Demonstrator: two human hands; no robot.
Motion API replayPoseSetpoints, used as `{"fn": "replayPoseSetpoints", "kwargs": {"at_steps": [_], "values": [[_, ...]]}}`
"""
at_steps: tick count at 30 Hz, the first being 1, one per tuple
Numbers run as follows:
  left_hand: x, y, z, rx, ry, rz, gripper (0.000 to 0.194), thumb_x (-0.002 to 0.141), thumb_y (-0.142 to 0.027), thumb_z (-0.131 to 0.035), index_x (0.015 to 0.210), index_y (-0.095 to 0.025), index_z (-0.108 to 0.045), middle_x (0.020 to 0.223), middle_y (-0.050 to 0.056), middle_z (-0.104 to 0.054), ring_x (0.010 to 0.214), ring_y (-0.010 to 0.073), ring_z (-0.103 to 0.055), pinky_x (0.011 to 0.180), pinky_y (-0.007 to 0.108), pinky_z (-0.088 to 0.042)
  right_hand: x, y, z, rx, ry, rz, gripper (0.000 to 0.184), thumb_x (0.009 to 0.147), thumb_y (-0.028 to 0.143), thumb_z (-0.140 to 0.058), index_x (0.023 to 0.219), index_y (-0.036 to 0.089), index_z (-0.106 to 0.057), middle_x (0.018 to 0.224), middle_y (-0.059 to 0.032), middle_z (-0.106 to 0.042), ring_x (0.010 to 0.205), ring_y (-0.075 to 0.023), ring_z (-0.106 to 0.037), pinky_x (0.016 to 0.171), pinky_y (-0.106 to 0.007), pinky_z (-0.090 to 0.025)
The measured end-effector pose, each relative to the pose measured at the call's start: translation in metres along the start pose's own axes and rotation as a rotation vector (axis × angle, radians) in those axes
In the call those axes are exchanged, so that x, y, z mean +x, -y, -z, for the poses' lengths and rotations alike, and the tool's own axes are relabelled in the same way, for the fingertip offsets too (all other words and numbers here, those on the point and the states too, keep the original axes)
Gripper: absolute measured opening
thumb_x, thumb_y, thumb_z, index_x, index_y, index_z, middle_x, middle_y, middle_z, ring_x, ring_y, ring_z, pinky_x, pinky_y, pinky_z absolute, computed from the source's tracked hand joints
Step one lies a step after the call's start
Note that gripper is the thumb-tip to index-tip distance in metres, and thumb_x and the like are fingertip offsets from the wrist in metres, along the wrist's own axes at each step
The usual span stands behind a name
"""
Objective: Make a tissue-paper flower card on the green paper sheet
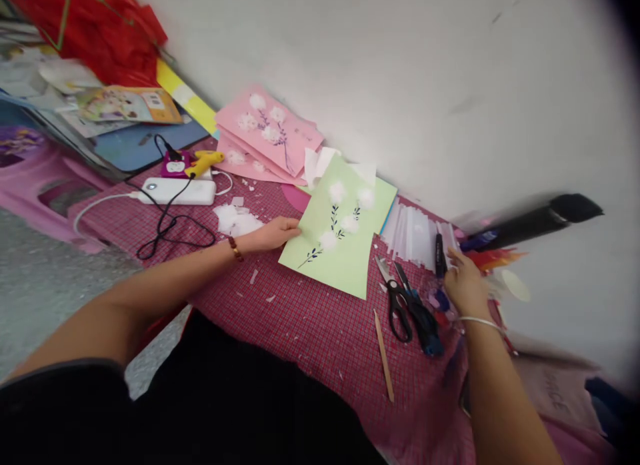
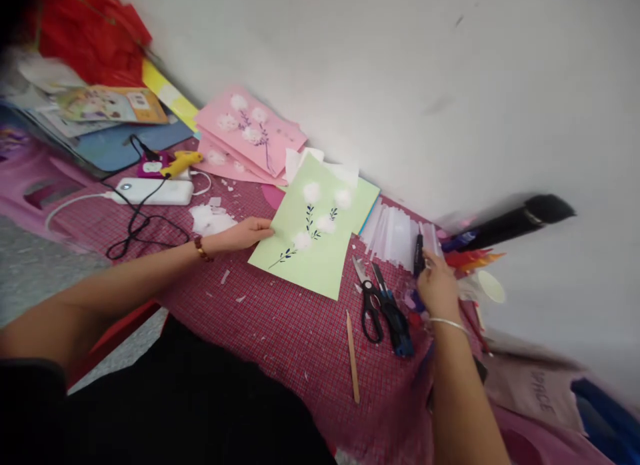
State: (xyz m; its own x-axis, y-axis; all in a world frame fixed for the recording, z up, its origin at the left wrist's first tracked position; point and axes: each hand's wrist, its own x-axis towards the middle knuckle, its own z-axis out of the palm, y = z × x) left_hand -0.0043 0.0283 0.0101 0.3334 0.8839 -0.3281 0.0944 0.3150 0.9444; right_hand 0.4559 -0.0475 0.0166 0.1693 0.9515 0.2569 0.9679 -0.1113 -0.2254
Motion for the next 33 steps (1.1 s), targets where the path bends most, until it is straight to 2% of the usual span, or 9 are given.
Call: {"fn": "replayPoseSetpoints", "kwargs": {"at_steps": [3,7,9,12,16,19,22,29,33], "values": [[0.005,-0.007,0.003,-0.013,0.037,-0.088,0.01,0.072,-0.01,-0.062,0.073,-0.015,-0.071,0.067,0.004,-0.068,0.067,0.019,-0.061,0.058,0.025,-0.042,-0.021,0.042,-0.008,0.399,0.001,-0.066,0.042,0.091,0.03,-0.038,0.125,0.015,-0.058,0.122,-0.0179,-0.065,0.108,-0.0257,-0.064,0.094,-0.046,-0.049],[0.019,-0.017,-0.001,-0.011,0.103,-0.201,0.006,0.072,-0.013,-0.065,0.073,-0.015,-0.071,0.076,0.005,-0.071,0.068,0.0176,-0.06,0.063,0.025,-0.046,-0.035,0.104,-0.029,0.847,0.074,-0.143,0.053,0.096,0.053,-0.033,0.132,0.019,-0.052,0.115,-0.0134,-0.07,0.093,-0.0212,-0.071,0.077,-0.037,-0.058],[0.025,-0.019,-0.006,-0.012,0.113,-0.252,0.005,0.073,-0.015,-0.066,0.074,-0.015,-0.071,0.075,0.005,-0.071,0.068,0.0177,-0.06,0.064,0.026,-0.046,-0.031,0.126,-0.039,0.987,0.087,-0.188,0.051,0.096,0.055,-0.035,0.126,0.02,-0.057,0.109,-0.011,-0.072,0.089,-0.0209,-0.07,0.074,-0.036,-0.058],[0.032,-0.018,-0.016,-0.015,0.057,-0.343,0.004,0.074,-0.017,-0.066,0.076,-0.015,-0.07,0.073,0.003,-0.069,0.068,0.0168,-0.059,0.065,0.026,-0.046,-0.018,0.148,-0.051,1.141,0.07,-0.271,0.04,0.096,0.048,-0.047,0.117,0.017,-0.061,0.109,-0.0097,-0.069,0.091,-0.0206,-0.068,0.077,-0.037,-0.057],[0.04,-0.009,-0.019,-0.043,-0.102,-0.442,0.014,0.082,-0.022,-0.064,0.092,-0.014,-0.069,0.083,0.003,-0.069,0.076,0.0156,-0.061,0.072,0.026,-0.049,-0.006,0.167,-0.065,1.292,0.005,-0.386,0.035,0.093,0.036,-0.058,0.122,0.016,-0.057,0.121,-0.0092,-0.061,0.101,-0.0209,-0.063,0.085,-0.042,-0.055],[0.047,-0.001,-0.011,-0.068,-0.26,-0.446,0.025,0.092,-0.03,-0.058,0.11,-0.014,-0.062,0.101,0.006,-0.066,0.086,0.0165,-0.063,0.079,0.033,-0.053,-0.007,0.176,-0.071,1.367,-0.023,-0.452,0.036,0.093,0.035,-0.059,0.124,0.017,-0.057,0.124,-0.0095,-0.06,0.104,-0.022,-0.062,0.087,-0.043,-0.055],[0.054,0.002,0.0,-0.064,-0.363,-0.412,0.034,0.093,-0.035,-0.058,0.121,-0.015,-0.057,0.118,0.009,-0.061,0.101,0.0206,-0.062,0.086,0.041,-0.055,-0.014,0.18,-0.071,1.412,-0.037,-0.501,0.036,0.093,0.035,-0.059,0.124,0.017,-0.057,0.124,-0.0096,-0.06,0.104,-0.022,-0.062,0.087,-0.043,-0.054],[0.06,-0.001,0.008,-0.051,-0.322,-0.371,0.037,0.093,-0.035,-0.059,0.123,-0.015,-0.056,0.123,0.01,-0.059,0.105,0.0221,-0.061,0.088,0.043,-0.055,-0.037,0.184,-0.066,1.459,-0.075,-0.556,0.035,0.093,0.035,-0.059,0.124,0.017,-0.057,0.124,-0.0097,-0.059,0.105,-0.0218,-0.062,0.087,-0.044,-0.054],[0.056,-0.003,0.017,-0.063,-0.263,-0.403,0.033,0.097,-0.035,-0.051,0.123,-0.015,-0.057,0.121,0.01,-0.059,0.106,0.0221,-0.061,0.089,0.043,-0.054,-0.058,0.186,-0.062,1.46,-0.074,-0.547,0.036,0.093,0.036,-0.059,0.123,0.016,-0.057,0.123,-0.0088,-0.06,0.105,-0.0232,-0.062,0.087,-0.044,-0.054]]}}
